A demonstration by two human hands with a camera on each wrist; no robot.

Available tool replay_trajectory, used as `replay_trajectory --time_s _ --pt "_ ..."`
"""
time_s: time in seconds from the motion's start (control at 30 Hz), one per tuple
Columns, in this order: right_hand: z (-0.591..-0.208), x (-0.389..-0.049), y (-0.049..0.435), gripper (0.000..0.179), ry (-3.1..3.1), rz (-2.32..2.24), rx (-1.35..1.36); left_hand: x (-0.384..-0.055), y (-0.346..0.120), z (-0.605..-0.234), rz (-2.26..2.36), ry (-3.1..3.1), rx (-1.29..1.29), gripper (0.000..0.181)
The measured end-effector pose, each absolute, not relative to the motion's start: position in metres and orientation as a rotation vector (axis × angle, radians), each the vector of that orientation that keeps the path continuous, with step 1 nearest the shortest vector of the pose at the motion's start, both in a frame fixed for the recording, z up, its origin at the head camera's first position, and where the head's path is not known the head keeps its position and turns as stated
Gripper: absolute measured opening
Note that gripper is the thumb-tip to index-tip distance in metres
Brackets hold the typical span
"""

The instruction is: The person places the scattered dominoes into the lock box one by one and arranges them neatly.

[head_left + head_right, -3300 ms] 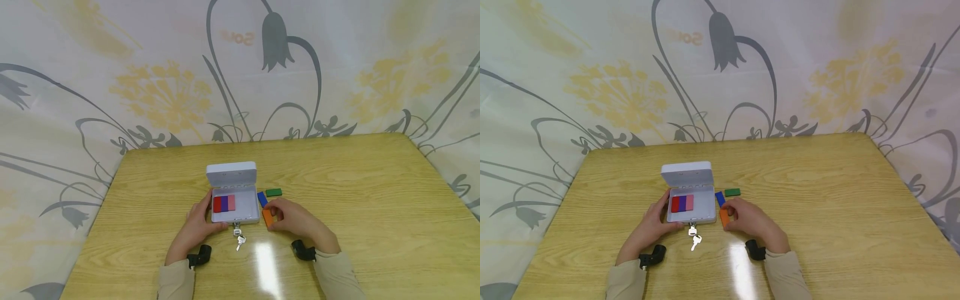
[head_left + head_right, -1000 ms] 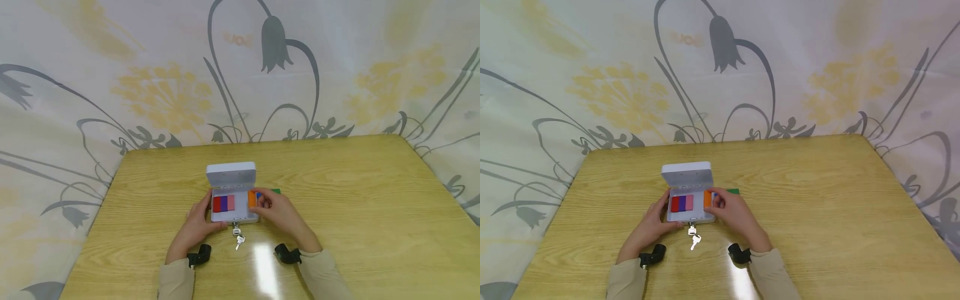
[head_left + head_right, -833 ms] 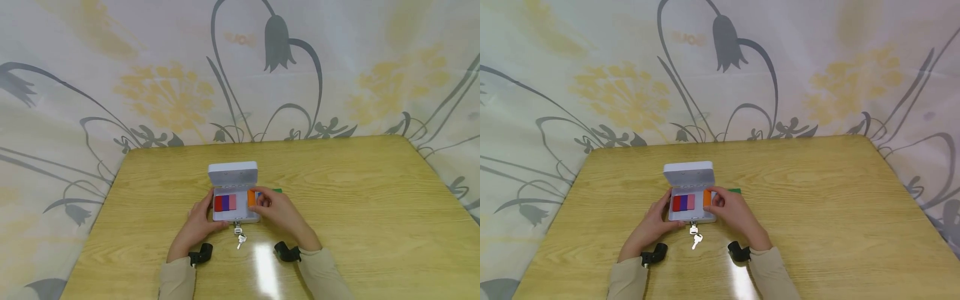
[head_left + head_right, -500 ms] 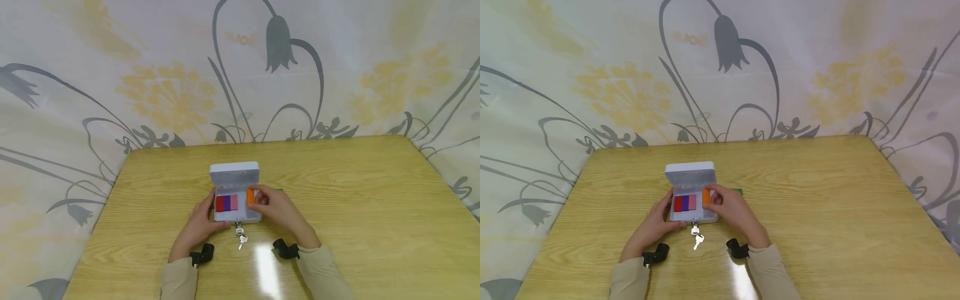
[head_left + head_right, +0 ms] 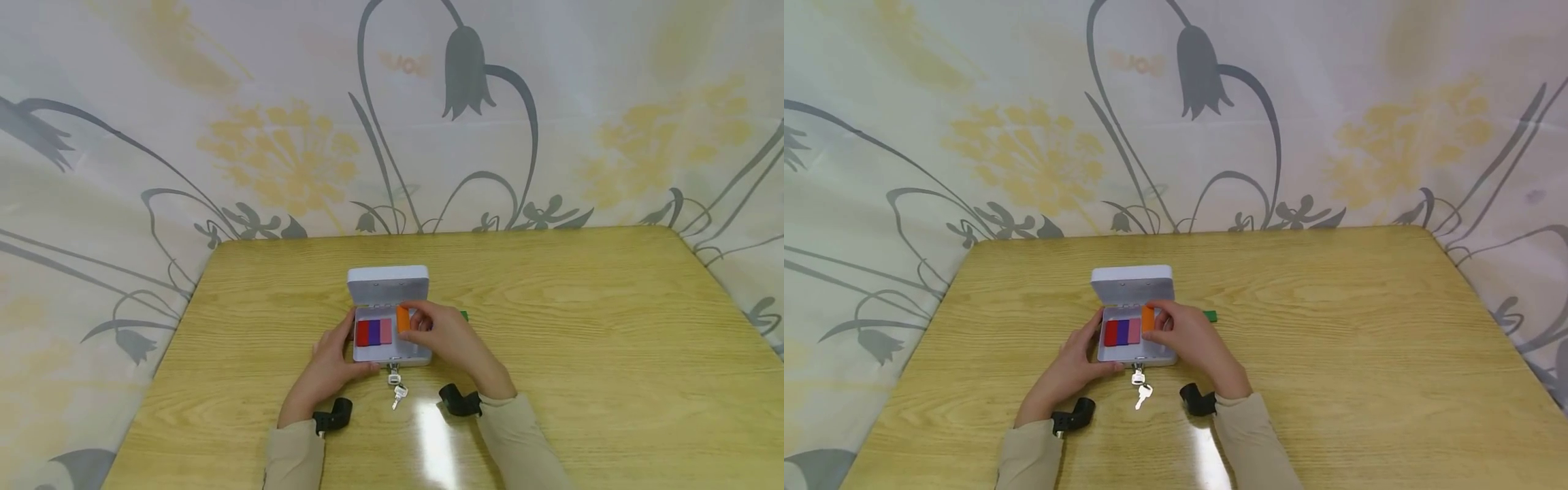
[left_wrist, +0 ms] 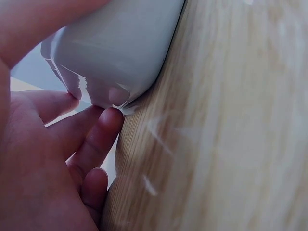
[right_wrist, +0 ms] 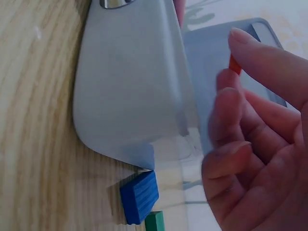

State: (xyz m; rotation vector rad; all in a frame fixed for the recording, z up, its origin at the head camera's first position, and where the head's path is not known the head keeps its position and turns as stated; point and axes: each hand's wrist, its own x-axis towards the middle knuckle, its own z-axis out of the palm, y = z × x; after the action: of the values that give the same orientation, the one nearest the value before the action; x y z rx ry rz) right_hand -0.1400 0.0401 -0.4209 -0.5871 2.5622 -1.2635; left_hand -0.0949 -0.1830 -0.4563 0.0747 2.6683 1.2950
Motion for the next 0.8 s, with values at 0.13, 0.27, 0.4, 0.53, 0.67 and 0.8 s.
replay_trajectory --time_s 0.13,0.27,0.4,0.53,0.67,0.8 --pt "-0.422 -0.143 0.040 0.039 2.519 -1.249 -0.639 -0.095 -0.184 -0.457 1.303 2.667 0.090 0.103" --pt "-0.423 -0.146 0.039 0.039 2.514 -1.215 -0.679 -0.095 -0.184 -0.457 1.314 2.667 0.093 0.103" --pt "-0.424 -0.148 0.036 0.040 2.569 -1.142 -0.691 -0.095 -0.184 -0.457 1.318 2.669 0.095 0.103" --pt "-0.423 -0.148 0.031 0.041 2.657 -1.029 -0.701 -0.096 -0.184 -0.456 1.312 2.671 0.090 0.102" --pt "-0.423 -0.147 0.026 0.041 2.758 -0.860 -0.711 -0.096 -0.184 -0.456 1.305 2.668 0.088 0.103" --pt "-0.424 -0.144 0.023 0.041 2.839 -0.721 -0.724 -0.096 -0.183 -0.456 1.295 2.672 0.095 0.103"
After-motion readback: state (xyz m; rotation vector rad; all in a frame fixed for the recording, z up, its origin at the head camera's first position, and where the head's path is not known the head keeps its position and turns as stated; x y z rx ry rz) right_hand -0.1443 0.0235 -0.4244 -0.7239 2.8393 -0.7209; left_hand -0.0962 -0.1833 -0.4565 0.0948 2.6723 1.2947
